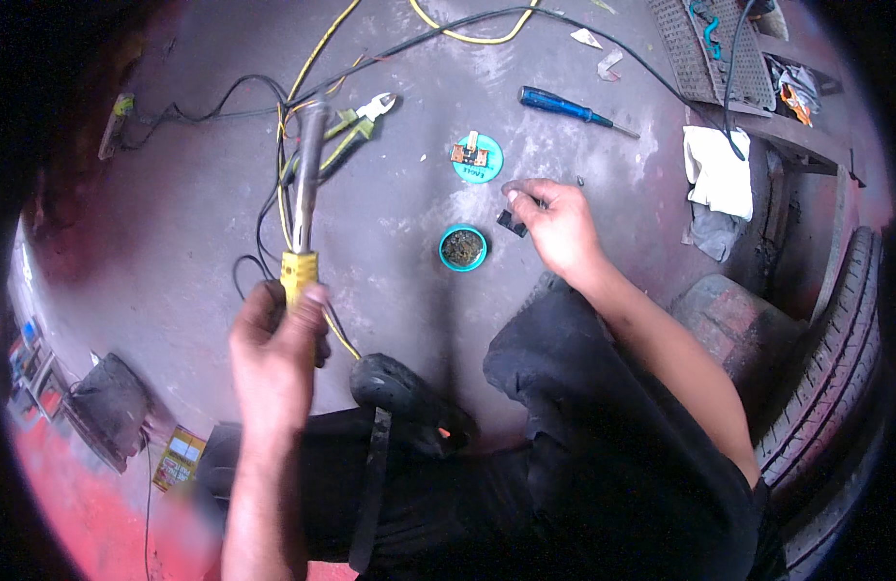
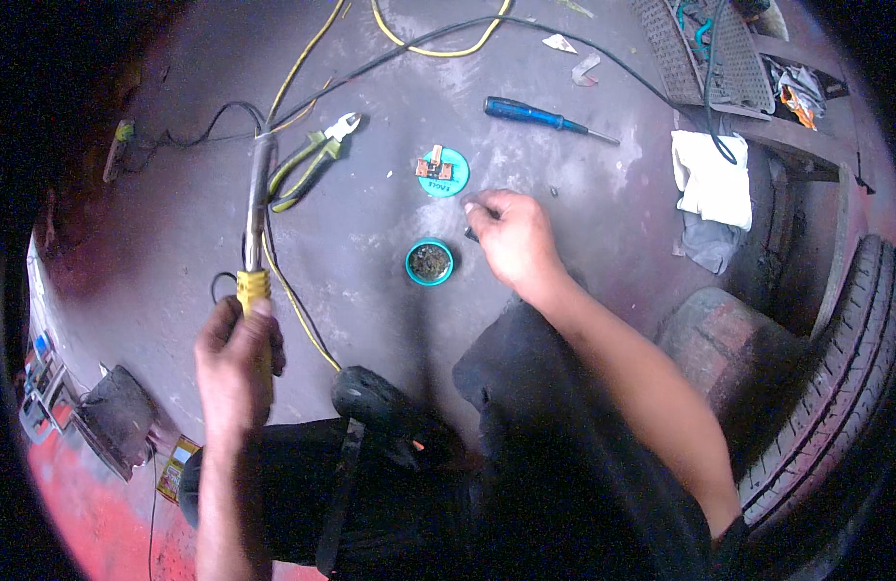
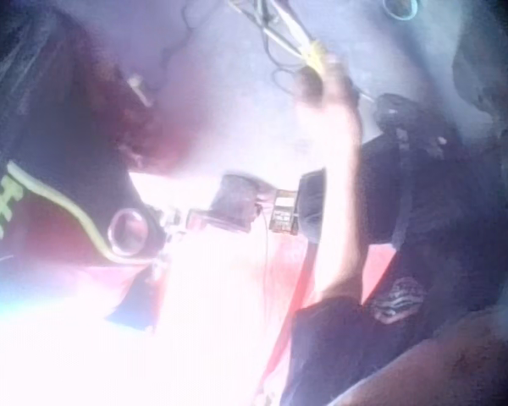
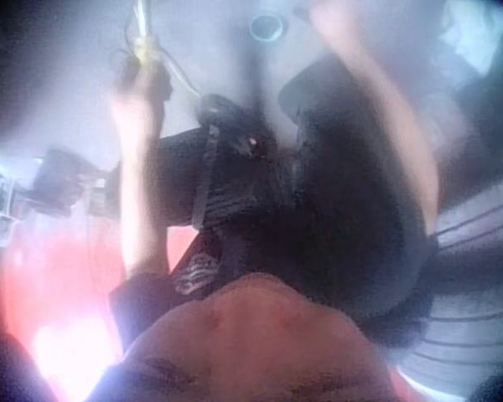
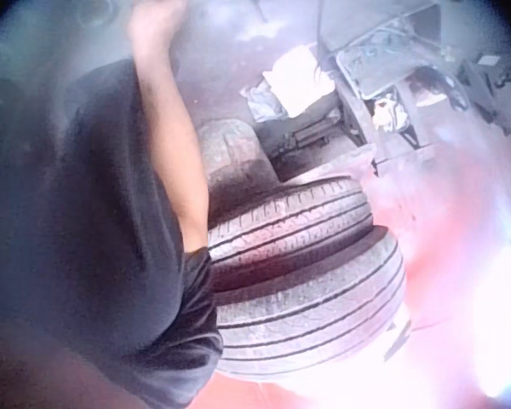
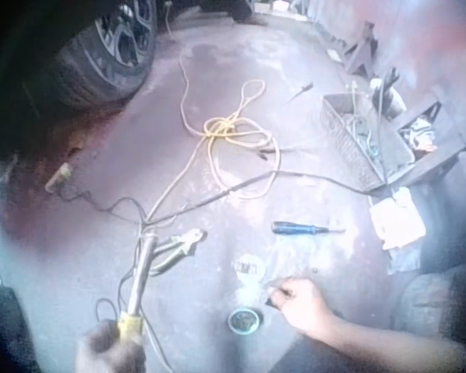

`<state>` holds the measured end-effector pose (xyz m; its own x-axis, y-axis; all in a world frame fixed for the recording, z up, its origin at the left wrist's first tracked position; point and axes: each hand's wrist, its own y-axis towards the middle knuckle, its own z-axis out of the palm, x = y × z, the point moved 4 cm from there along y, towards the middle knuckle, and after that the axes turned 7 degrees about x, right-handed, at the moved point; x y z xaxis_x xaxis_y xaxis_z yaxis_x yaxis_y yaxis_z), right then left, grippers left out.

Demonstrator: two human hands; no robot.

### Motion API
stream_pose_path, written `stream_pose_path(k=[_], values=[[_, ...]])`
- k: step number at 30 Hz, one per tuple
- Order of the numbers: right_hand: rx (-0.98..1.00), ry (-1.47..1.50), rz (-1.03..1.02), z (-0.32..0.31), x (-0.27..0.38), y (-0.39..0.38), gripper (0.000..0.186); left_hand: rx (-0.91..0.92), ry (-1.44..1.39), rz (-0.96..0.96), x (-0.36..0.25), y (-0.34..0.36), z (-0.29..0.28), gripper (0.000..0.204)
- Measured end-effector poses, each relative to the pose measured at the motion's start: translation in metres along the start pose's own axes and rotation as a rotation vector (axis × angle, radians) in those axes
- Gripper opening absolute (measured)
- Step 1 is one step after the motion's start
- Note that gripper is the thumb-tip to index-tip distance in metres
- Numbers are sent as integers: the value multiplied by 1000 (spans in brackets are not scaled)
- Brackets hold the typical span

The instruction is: The person uses a soldering iron to apply heat to a small electronic component held in their right hand. They repeatedly dip the iron into a small container of solder and apply it to the component's terminals. The person works on a single component throughout the clip, occasionally adjusting its position.

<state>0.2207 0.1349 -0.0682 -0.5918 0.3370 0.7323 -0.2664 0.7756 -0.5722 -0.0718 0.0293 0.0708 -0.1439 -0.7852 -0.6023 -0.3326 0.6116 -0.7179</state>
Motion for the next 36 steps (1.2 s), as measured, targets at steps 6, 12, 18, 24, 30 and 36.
stream_pose_path(k=[6, 12, 18, 24, 30, 36], values=[[131, 45, -170, 10, 57, -48, 20, 42, -155, 3, 6, 26, 48, 22], [75, -161, -568, 19, 79, -60, 20, 134, -107, 30, 1, 29, 52, 23], [98, -376, -784, 20, 96, -68, 28, 268, 18, 137, 14, 27, 59, 27], [113, -418, -846, 29, 100, -73, 27, 247, 152, 220, 22, 24, 61, 21], [174, -453, -652, 31, 93, -73, 16, 203, 340, 242, 28, 28, 61, 24], [31, -338, -21, 11, 48, -33, 28, 2, 187, 161, 38, 47, 35, 25]])
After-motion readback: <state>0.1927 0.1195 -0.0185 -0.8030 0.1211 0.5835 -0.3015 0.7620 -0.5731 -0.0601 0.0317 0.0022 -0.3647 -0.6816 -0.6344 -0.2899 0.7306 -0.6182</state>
